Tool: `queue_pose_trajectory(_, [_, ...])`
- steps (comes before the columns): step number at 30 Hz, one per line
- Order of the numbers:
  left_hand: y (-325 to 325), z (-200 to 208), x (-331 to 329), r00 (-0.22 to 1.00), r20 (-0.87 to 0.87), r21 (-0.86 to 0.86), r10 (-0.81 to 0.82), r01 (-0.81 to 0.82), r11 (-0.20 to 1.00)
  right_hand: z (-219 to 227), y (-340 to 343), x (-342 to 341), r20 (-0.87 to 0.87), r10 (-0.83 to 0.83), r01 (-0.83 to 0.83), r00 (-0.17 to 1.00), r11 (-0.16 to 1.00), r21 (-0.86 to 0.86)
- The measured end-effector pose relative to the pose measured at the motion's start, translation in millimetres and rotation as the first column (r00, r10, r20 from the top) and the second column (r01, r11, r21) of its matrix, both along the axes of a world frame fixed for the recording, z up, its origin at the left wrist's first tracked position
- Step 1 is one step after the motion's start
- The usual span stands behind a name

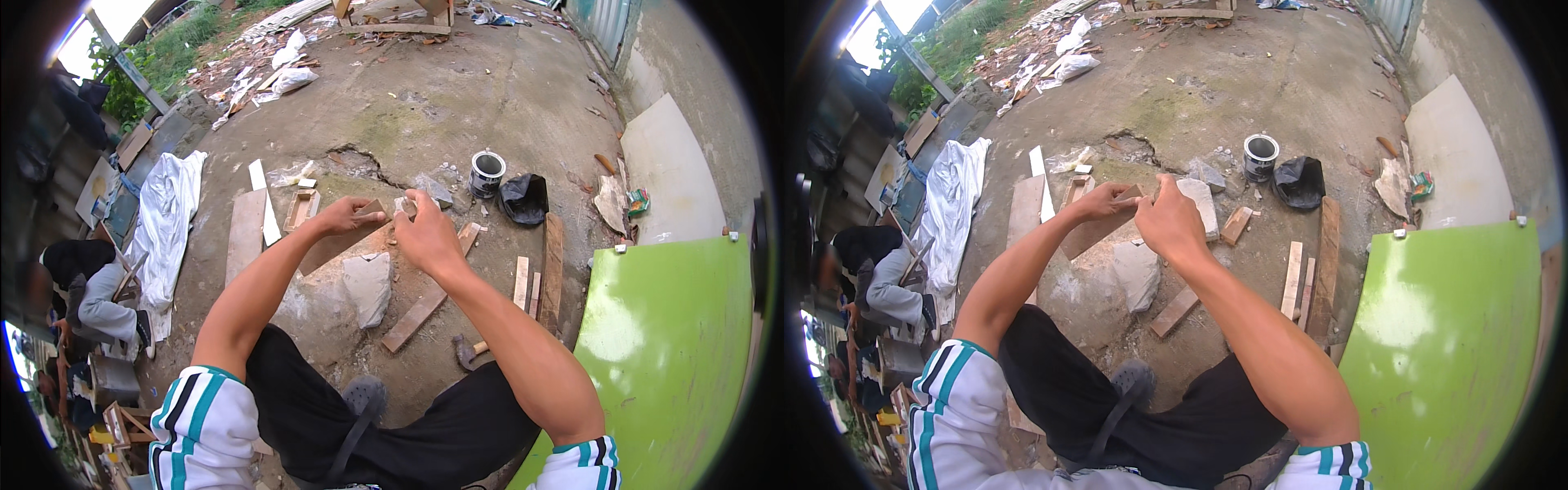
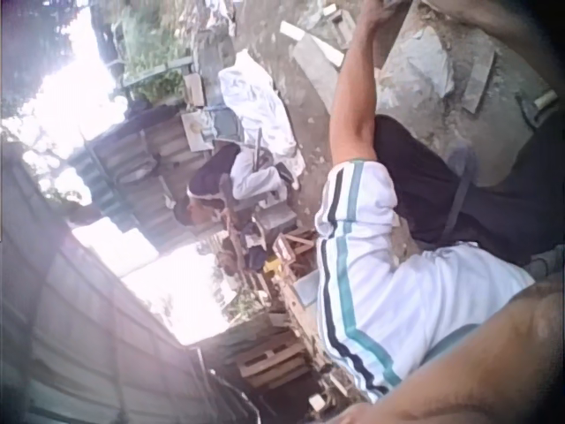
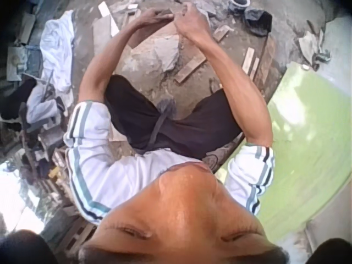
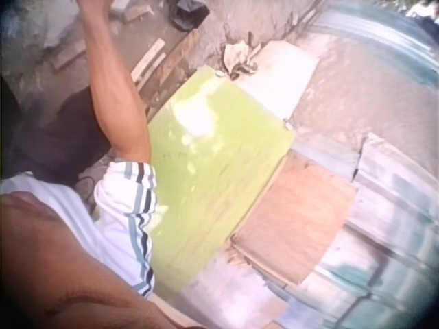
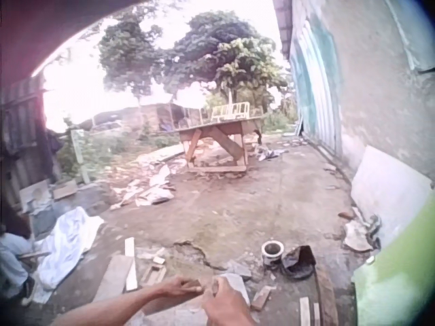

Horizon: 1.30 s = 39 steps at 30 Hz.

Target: The person sits on the ground and uses a hand saw to sand a small piece of wood. They repeatedly rub the saw blade against the wood surface, occasionally pausing to inspect the piece before continuing.

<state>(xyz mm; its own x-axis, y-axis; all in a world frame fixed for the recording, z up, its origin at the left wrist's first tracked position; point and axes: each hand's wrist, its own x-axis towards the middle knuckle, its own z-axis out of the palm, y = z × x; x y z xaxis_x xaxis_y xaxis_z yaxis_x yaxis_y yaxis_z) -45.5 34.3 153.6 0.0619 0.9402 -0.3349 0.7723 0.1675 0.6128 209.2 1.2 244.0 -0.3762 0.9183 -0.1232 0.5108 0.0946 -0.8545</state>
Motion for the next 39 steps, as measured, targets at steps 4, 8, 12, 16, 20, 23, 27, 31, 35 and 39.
queue_pose_trajectory(4, [-0.1,-20.1,12.5,0.997,-0.072,-0.019,0.009,-0.010,1.000,-7.1,2.3,15.2,-0.003,-0.036,0.037,0.999,0.999,0.033])
queue_pose_trajectory(8, [-2.5,-46.3,14.4,0.977,-0.213,-0.075,-0.027,0.012,0.997,-15.4,5.8,26.2,-0.015,-0.095,0.094,0.995,0.995,-0.043])
queue_pose_trajectory(12, [-22.1,-75.6,27.1,0.975,-0.194,-0.046,-0.105,0.097,0.994,-32.0,1.5,33.6,-0.029,-0.101,0.101,0.994,0.995,0.008])
queue_pose_trajectory(16, [-35.5,-106.9,25.5,0.959,-0.243,-0.046,-0.144,0.137,0.990,-40.0,1.4,47.3,0.018,-0.106,0.107,0.994,0.993,-0.056])
queue_pose_trajectory(20, [-40.6,-149.6,22.9,0.929,-0.339,0.026,-0.150,0.169,0.985,-51.7,8.3,61.3,0.010,-0.136,0.136,0.991,0.977,-0.166])
queue_pose_trajectory(23, [-45.6,-166.8,23.4,0.887,-0.430,0.142,-0.166,0.249,0.958,-51.5,5.2,65.3,-0.103,-0.222,0.177,0.970,0.928,-0.329])
queue_pose_trajectory(27, [-49.7,-187.6,16.4,0.885,-0.459,0.241,-0.071,0.201,0.950,-51.9,-7.6,54.0,-0.280,-0.366,0.156,0.887,0.811,-0.564])
queue_pose_trajectory(31, [-61.7,-200.7,17.7,0.913,-0.405,0.216,0.045,0.047,0.975,-93.0,-40.2,17.5,-0.255,-0.440,0.149,0.861,0.698,-0.700])
queue_pose_trajectory(35, [-56.1,-189.7,33.8,0.890,-0.450,0.206,-0.081,0.192,0.960,-171.4,-76.9,-0.6,-0.219,-0.551,0.256,0.806,0.656,-0.710])
queue_pose_trajectory(39, [-56.2,-183.3,28.7,0.899,-0.431,0.119,-0.080,0.144,0.982,-200.1,-108.1,-26.1,-0.209,-0.710,0.361,0.672,0.561,-0.745])
